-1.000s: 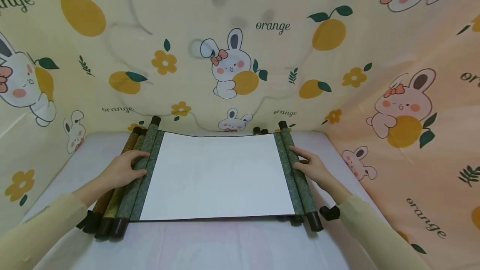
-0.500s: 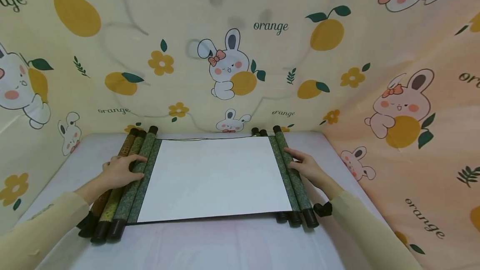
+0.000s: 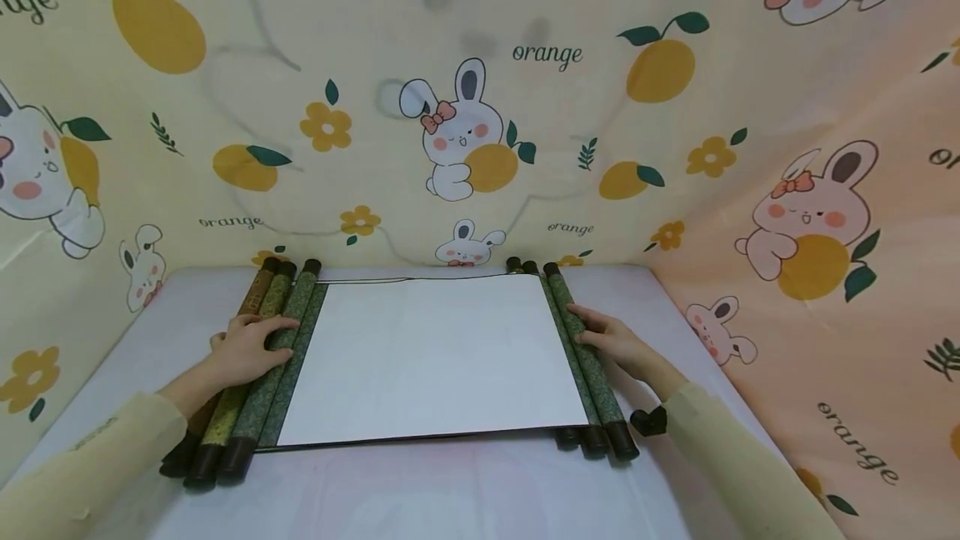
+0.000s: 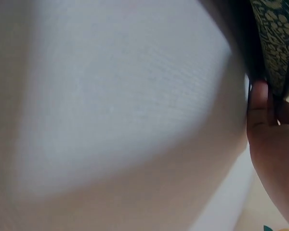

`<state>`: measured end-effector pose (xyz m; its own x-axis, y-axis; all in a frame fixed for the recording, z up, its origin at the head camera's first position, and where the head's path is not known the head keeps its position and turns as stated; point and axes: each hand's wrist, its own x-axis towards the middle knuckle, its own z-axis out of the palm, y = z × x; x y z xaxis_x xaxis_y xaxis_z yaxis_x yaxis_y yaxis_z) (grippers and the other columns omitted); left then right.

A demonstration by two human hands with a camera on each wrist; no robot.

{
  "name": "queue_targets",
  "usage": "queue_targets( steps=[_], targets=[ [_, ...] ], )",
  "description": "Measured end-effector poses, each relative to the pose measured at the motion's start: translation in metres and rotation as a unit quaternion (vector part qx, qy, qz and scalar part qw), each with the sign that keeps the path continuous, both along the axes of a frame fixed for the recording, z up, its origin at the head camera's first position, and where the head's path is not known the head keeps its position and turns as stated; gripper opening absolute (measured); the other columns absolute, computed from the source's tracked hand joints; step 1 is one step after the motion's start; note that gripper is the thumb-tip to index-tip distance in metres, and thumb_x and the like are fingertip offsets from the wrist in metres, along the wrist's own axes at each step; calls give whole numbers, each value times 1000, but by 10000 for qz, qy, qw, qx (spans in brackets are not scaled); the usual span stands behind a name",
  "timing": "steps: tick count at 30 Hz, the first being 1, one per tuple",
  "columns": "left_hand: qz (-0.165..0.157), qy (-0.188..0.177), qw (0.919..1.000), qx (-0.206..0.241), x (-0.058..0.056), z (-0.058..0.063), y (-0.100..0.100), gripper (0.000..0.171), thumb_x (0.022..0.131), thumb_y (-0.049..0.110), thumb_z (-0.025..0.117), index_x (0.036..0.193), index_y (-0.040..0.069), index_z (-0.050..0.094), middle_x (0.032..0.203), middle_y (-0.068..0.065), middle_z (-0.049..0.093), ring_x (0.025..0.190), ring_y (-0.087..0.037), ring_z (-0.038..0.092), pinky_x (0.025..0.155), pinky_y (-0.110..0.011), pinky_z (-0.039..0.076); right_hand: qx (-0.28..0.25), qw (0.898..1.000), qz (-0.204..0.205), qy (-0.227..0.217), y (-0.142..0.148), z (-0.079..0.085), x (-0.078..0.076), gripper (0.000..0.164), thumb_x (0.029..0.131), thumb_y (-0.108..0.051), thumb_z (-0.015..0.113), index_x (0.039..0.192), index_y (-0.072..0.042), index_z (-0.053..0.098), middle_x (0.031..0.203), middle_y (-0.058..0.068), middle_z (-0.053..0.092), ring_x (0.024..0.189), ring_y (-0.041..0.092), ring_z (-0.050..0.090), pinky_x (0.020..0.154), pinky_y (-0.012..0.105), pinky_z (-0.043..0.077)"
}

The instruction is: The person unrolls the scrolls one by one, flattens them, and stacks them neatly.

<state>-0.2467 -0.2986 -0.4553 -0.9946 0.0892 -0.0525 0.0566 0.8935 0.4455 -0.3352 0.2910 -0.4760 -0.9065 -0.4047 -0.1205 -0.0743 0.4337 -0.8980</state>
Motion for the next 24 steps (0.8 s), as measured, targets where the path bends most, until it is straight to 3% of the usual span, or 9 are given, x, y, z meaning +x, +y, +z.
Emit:
queue_targets(
  steps=[7,14,24],
  targets=[
    [-175,110,9997,92,-2,-4,0,53,88,25,65,137,9,49,152,-25,19,129,-58,10,83,-76,13,-10,9995,245,-183,4,-1,-1,61,98,-18,53,151,-19,25,158,7,14,145,29,4,113,54,12],
    [-310,157,9994,-13,-6,-3,-4,54,90,29,63,138,10,49,153,-20,23,129,-58,12,83,-76,16,378,9993,45,-40,10,0,-5,60,98,-23,53,151,-18,26,156,12,20,140,40,17,110,56,20],
    [-760,39,9953,-603,-4,-2,-2,58,89,29,62,140,6,46,149,-25,27,126,-62,17,82,-83,19,676,9968,-394,186,5,-5,0,57,95,-20,57,148,-17,36,148,16,36,129,39,40,100,51,40]
  ],
)
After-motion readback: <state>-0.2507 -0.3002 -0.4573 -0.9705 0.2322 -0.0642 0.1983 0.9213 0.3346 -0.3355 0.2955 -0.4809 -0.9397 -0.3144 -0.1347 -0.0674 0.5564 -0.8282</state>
